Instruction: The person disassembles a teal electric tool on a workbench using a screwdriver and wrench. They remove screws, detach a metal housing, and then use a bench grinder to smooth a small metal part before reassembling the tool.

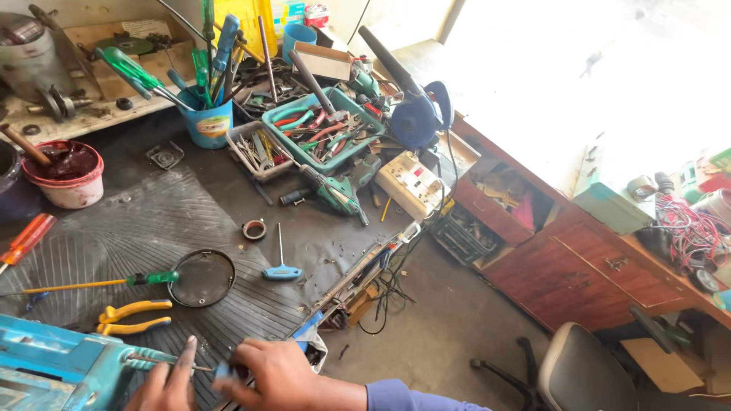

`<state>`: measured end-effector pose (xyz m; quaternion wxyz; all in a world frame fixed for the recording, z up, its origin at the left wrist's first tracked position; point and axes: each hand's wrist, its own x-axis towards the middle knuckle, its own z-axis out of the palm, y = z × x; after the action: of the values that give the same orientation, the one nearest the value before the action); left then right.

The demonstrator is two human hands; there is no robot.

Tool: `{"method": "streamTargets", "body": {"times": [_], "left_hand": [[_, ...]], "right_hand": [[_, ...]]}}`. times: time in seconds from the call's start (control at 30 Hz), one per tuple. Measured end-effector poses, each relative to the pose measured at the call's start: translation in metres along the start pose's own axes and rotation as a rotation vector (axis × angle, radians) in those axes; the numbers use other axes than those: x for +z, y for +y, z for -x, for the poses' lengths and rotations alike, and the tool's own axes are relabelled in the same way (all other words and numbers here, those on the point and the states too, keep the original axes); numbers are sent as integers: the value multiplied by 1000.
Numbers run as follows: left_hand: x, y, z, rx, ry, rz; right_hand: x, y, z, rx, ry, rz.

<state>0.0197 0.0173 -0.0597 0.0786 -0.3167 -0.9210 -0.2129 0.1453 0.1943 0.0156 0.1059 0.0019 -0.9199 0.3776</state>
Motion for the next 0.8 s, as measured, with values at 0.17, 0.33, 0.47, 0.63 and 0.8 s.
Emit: {"method": "streamTargets", "body": {"times": [0.17,0.33,0.47,0.63,0.8], "left_hand": [[-2,0,-4,117,133,140],[-12,4,-10,20,-25,27],[-15,4,-10,48,-54,52],[-12,-1,-16,215,83,69],[-13,2,-17,54,-120,27]], "right_hand": [[8,-1,-17,534,-308,-1038],[-2,-1,1,-137,170,65],[6,3,-7,390,-272,-778],[12,3,-8,304,-123,-670],[-3,-2,7,-151,154,41]]}}
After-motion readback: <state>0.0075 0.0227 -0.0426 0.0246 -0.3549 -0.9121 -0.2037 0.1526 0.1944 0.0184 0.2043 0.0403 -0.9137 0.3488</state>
